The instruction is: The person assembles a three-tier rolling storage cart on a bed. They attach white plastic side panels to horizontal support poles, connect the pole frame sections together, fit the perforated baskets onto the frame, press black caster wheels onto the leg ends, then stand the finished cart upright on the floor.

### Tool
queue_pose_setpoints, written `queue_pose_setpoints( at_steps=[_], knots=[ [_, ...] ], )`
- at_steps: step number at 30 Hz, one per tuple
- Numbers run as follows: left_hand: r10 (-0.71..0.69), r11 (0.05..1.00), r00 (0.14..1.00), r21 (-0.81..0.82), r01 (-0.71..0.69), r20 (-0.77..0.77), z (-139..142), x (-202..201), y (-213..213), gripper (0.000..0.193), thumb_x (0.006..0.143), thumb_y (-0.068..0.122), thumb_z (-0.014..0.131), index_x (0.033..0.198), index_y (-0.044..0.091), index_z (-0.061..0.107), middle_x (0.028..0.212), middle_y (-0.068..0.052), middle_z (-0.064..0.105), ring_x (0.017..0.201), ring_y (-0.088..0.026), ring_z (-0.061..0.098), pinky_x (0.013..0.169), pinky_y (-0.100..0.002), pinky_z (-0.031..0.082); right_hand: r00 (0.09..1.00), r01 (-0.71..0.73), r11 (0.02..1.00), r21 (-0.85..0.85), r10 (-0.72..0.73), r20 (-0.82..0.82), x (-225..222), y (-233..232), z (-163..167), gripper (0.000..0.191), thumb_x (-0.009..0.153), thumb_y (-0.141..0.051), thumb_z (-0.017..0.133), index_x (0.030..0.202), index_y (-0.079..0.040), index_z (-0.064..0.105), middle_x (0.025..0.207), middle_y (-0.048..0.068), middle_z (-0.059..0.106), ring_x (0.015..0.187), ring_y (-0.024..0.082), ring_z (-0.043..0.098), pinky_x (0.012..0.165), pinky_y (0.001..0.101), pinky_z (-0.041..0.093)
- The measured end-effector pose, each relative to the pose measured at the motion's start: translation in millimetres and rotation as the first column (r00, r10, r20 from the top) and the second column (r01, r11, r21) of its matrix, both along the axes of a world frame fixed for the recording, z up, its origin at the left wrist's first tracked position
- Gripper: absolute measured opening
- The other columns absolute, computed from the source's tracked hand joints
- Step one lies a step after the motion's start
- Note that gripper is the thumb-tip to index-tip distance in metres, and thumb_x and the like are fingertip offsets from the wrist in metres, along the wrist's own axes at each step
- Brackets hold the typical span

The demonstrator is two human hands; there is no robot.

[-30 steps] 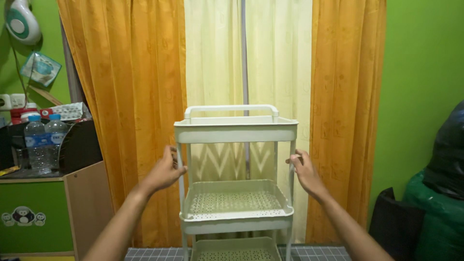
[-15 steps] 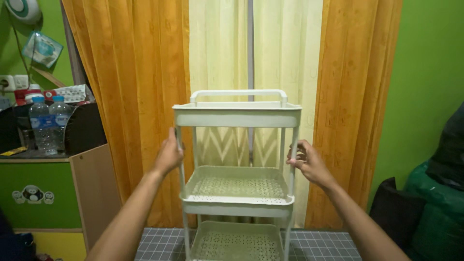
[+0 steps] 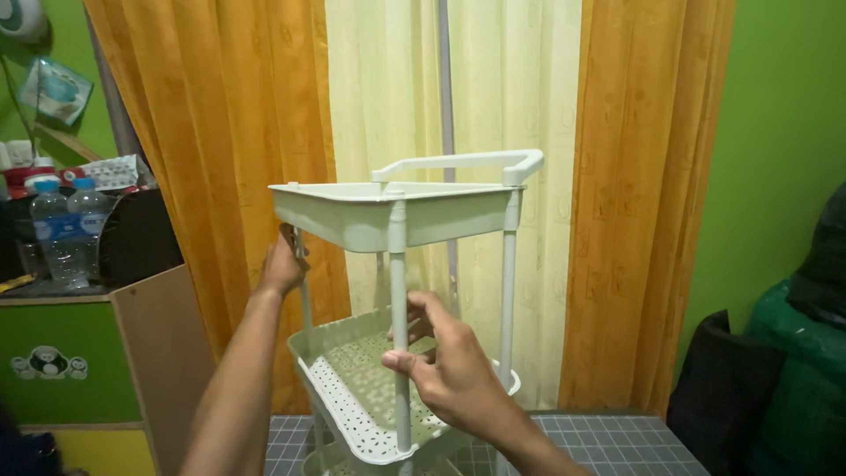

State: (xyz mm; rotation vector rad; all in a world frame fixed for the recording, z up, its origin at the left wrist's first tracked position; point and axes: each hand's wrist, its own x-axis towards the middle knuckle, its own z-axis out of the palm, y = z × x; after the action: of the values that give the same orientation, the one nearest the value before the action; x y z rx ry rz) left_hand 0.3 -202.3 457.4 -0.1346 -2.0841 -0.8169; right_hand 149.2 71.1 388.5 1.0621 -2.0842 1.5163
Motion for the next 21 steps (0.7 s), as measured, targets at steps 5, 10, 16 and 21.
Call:
queue_pose_setpoints(
  at_steps=[5,10,16,21],
  knots=[
    [0.116,0.992,0.993,-0.054,-0.117,-0.018,-5.5,-5.8,-11.8,0.049,0.08,-0.001,0.068,0.124,0.012,0.053,0.103,-0.013,0.075,0.102,-0.038,0.07,0.083,-0.051,0.053,0.999,0.046,0.999,-0.006,-0.045,0.023,-22.1,12.7,-3.3,0.04,0.089,-0.007,0.066,0.127,-0.006,0.055,0.107,0.012,0.07,0.097,0.025,0.074,0.08,0.0389,0.064],
    [-0.015,1.0,0.999,-0.025,0.014,-0.052,-12.3,-0.5,-36.5,0.055,0.074,0.002,0.072,0.124,0.008,0.051,0.101,-0.013,0.074,0.088,-0.033,0.074,0.075,-0.046,0.057,0.957,0.29,0.957,0.014,-0.29,-0.011,-69.7,54.5,-0.2,0.042,0.088,-0.005,0.065,0.128,-0.01,0.057,0.109,0.011,0.071,0.096,0.024,0.074,0.077,0.0394,0.064],
    [-0.302,0.944,0.953,0.147,0.295,0.027,-27.7,16.0,-42.7,0.055,0.081,-0.003,0.065,0.131,0.007,0.045,0.109,-0.012,0.065,0.071,-0.024,0.07,0.056,-0.039,0.061,0.915,0.403,0.914,-0.048,-0.402,0.026,-135.8,98.9,6.5,0.045,0.088,0.003,0.06,0.131,-0.008,0.055,0.117,0.013,0.065,0.098,0.025,0.071,0.074,0.0397,0.063],
    [-0.478,0.869,0.878,0.157,0.469,0.024,-40.6,17.4,-38.8,0.05,0.086,-0.003,0.066,0.13,0.005,0.045,0.113,-0.01,0.06,0.076,-0.017,0.066,0.059,-0.037,0.064,0.92,0.391,0.91,-0.137,-0.39,0.034,-172.3,128.2,-15.1,0.042,0.089,0.008,0.059,0.13,-0.002,0.053,0.113,0.016,0.066,0.096,0.026,0.074,0.071,0.039,0.063]
  ],
)
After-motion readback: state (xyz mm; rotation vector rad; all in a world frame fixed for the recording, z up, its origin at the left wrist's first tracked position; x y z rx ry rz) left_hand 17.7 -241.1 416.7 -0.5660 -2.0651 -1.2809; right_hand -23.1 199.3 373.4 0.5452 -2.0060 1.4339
